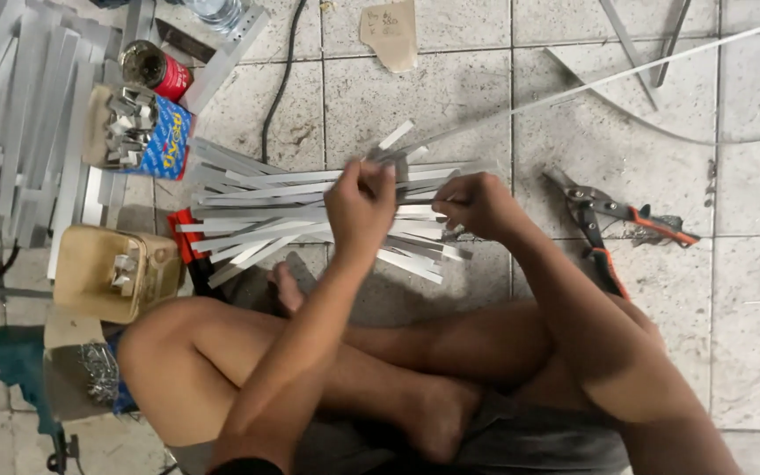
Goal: The person cuts a long metal strip using hand shears and then picks up another strip from a pile on the floor.
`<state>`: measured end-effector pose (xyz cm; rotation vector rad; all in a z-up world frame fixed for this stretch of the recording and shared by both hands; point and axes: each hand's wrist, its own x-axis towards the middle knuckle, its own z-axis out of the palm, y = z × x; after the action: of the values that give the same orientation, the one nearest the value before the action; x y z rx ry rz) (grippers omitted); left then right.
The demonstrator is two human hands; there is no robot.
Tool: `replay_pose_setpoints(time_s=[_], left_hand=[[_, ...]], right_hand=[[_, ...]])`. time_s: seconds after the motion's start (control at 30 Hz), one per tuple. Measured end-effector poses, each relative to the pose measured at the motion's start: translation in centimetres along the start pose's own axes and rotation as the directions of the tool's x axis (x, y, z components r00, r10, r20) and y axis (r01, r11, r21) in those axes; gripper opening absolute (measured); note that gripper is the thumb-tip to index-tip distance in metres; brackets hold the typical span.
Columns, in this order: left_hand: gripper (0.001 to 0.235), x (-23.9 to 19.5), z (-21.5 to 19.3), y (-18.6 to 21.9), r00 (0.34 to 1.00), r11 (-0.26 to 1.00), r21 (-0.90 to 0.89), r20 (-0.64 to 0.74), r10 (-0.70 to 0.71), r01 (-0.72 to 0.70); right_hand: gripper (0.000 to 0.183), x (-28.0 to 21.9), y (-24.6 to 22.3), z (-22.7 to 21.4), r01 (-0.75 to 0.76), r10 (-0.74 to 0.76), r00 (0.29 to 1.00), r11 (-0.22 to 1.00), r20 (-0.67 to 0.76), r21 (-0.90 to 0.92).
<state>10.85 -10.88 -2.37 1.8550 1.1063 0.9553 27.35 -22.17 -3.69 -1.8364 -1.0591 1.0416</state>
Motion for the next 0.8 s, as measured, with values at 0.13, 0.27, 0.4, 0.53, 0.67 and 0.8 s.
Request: replay_pose_setpoints(time_s=[0.13,0.27,0.4,0.53,0.67,0.8], left_hand=[[0.017,4.5,0.7,-1.9,0.971,0.85,0.488,0.215,0.104,-0.199],[0.01,5.3,1.7,-6.1,0.917,0.72,0.613,0.39,0.084,-0.326],[0.006,5.1,-0.1,-5.0,0.919,0.766,0.549,0.369,0.138,-0.335],[0.01,5.8,-4.9,-2.3,0.966,0.975,0.162,0.232,0.114,-0.153],[0.016,6.2,-11.2,-2.0,0.991,0.931,-0.349,0.11,-0.075,0.109],[0.022,4.9,-15.4,-1.4,0.981,0.787,-0.601,-0.021,-0.194,0.142]], right_hand=[[0.012,-0.4,-0.6,-0.1,0.07,-0.07,0.997,0.998,0.042,0.004],[0.011,-1.2,-1.6,-1.2,0.125,-0.118,0.99,0.987,0.072,-0.105],[0.01,-0.5,0.4,-2.0,0.174,-0.175,0.985,0.974,0.008,-0.147],[0.013,-0.4,1.0,-3.4,0.173,-0.138,0.981,0.94,-0.134,0.294],[0.017,-0.9,1.2,-4.5,0.305,-0.061,0.917,0.742,-0.393,0.596],[0.019,-2.9,-1.3,-6.4,0.261,0.09,0.797,0.84,-0.597,0.475]])
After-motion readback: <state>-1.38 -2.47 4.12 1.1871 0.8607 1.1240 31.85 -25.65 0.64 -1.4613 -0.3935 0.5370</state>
